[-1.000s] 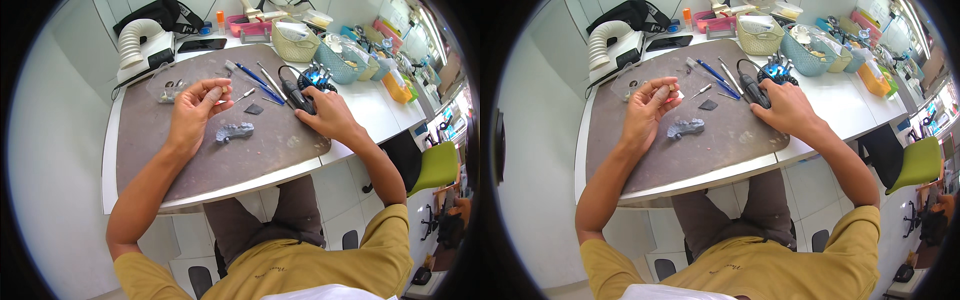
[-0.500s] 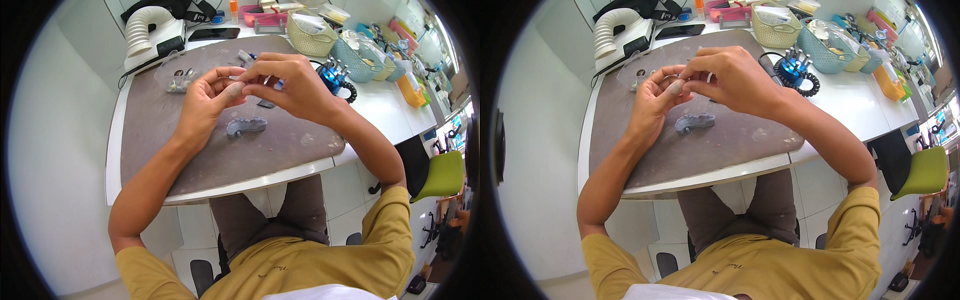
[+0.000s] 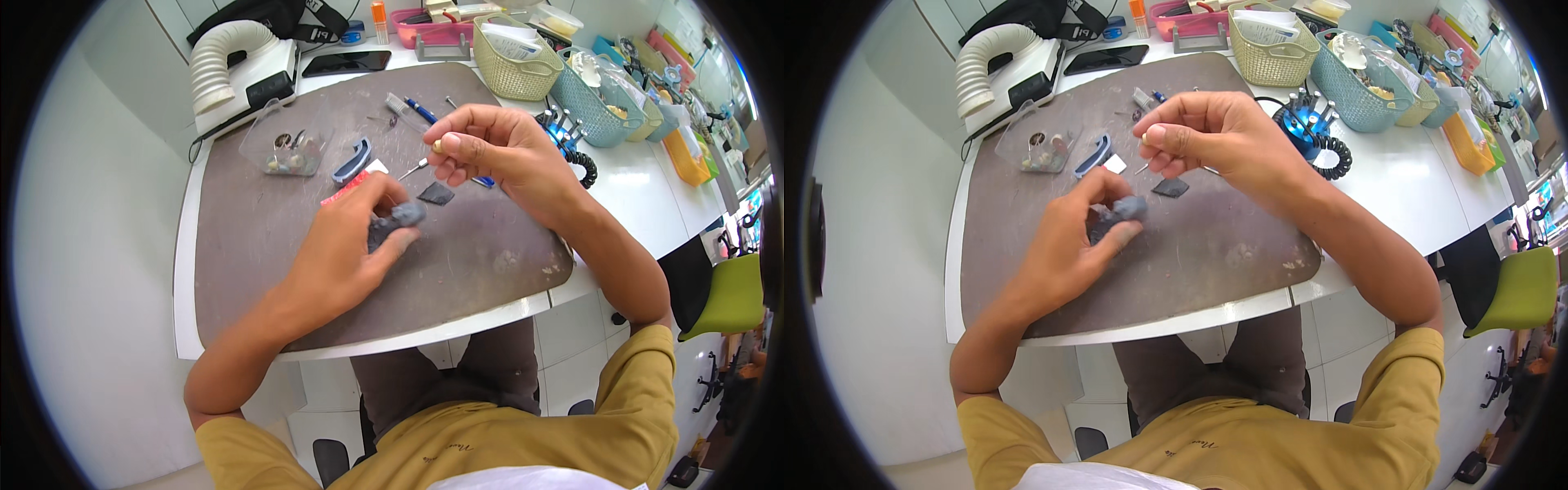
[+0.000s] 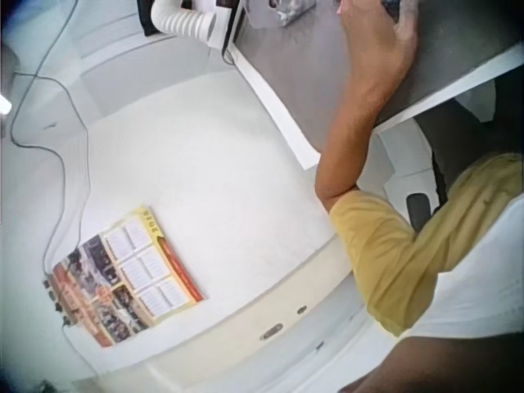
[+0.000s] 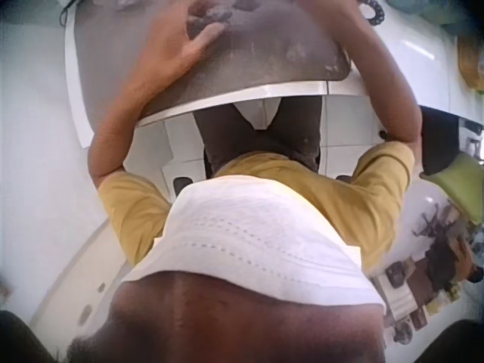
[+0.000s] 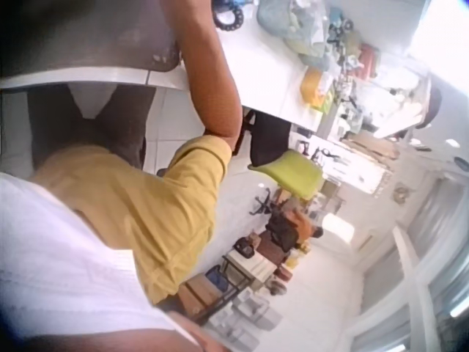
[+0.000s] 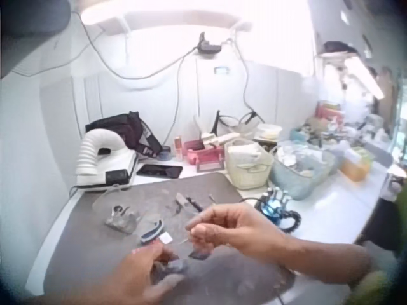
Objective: The person uses a small pick tool to adjust a dental crown, fits the crown onto a dental model, and uses a motorized handpiece to polish the crown's surface.
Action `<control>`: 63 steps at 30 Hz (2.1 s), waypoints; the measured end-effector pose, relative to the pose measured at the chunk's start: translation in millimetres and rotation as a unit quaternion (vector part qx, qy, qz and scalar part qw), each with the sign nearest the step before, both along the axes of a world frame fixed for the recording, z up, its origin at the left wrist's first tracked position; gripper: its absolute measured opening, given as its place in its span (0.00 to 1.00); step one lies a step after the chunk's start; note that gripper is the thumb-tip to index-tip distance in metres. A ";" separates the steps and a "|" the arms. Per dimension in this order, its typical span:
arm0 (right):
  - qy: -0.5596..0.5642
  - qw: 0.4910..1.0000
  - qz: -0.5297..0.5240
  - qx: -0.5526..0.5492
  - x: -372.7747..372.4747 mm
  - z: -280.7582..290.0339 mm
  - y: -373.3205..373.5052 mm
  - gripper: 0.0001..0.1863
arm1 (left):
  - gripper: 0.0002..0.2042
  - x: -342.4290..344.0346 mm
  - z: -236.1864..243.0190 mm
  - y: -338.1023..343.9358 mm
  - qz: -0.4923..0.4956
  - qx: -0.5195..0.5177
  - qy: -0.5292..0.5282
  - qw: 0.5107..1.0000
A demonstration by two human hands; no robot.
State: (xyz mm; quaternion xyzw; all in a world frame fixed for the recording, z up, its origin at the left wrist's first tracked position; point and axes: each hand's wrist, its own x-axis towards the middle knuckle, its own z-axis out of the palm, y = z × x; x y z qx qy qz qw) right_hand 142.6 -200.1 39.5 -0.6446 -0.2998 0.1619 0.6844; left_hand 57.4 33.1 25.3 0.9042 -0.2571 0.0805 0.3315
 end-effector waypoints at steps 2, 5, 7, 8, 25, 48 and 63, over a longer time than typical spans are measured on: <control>0.052 0.998 0.013 0.017 -5.7 2.6 1.5 0.15 | 0.15 3.5 1.5 1.8 0.072 -0.171 0.197 0.963; 0.100 0.994 0.024 0.043 -9.4 1.3 1.6 0.14 | 0.18 9.9 -4.2 4.1 0.050 -0.303 0.238 0.921; 0.110 0.993 0.031 0.032 -11.1 3.0 1.2 0.14 | 0.19 11.4 6.6 6.4 0.058 -0.299 0.281 0.910; 0.134 0.990 0.034 0.028 -13.1 4.7 1.6 0.14 | 0.20 12.6 10.1 6.6 0.067 -0.296 0.326 0.895; 0.028 0.999 -0.018 -0.023 -22.5 -0.3 7.4 0.11 | 0.22 4.5 -1.6 1.3 0.019 -0.450 0.370 0.812; 0.090 0.996 0.012 -0.017 -24.7 -1.8 6.4 0.07 | 0.15 0.9 -1.8 0.2 0.014 -0.430 0.274 0.860; 0.106 0.993 -0.018 -0.057 -26.7 3.6 9.2 0.13 | 0.14 -0.4 0.4 -0.3 0.036 -0.419 0.266 0.867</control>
